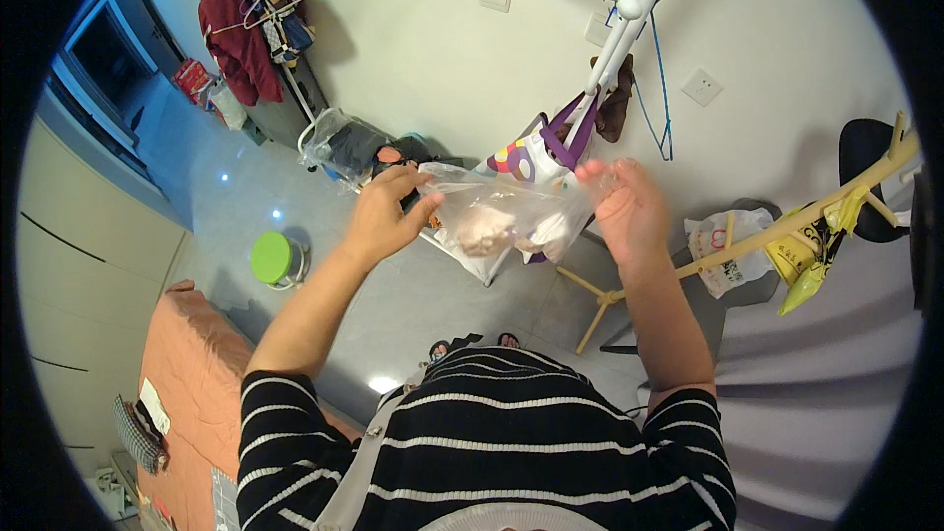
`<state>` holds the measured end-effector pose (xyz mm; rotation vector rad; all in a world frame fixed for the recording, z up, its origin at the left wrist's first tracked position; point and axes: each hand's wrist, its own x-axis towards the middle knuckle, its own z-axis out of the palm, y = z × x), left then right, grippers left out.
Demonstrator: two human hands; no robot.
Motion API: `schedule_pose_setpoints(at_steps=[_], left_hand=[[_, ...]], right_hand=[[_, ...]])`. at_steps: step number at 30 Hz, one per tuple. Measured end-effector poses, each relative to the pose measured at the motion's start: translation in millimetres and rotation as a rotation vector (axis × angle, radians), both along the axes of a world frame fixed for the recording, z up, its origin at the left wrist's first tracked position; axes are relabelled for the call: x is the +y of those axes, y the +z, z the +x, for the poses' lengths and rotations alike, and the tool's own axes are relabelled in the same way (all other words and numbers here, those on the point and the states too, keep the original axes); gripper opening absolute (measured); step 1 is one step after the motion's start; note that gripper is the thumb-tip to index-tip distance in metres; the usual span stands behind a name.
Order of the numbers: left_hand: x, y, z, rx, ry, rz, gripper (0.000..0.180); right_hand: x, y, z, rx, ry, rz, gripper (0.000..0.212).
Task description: The person folds a white t-shirt and a black puffer jacket on a bed, then places the jacket on a sofa. They retrieve a pair of socks from a plastic bag hanging on a coat rack, fold them, and return them to the bag. Finally, they fold a maroon jacket on the bed and place it in a closet.
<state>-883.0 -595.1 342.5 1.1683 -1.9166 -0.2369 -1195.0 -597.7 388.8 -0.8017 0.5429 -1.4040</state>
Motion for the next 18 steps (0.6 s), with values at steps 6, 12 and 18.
schedule_pose_setpoints(at_steps=[6,12,18], left_hand=[[-6,-10,-31,1.105,-0.143,0.267,0.011],[3,4,-35,1.266,-0.218,0.558,0.011],[18,-18,4,0.959,0.074,0.436,0.012]], right_hand=[[5,-14,24,-0.036,0.019,0.040,0.008],[6,-28,44,0.538,-0.146,-0.178,0.009],[-3,-43,41,0.840,-0.098,-0.109,0.007]])
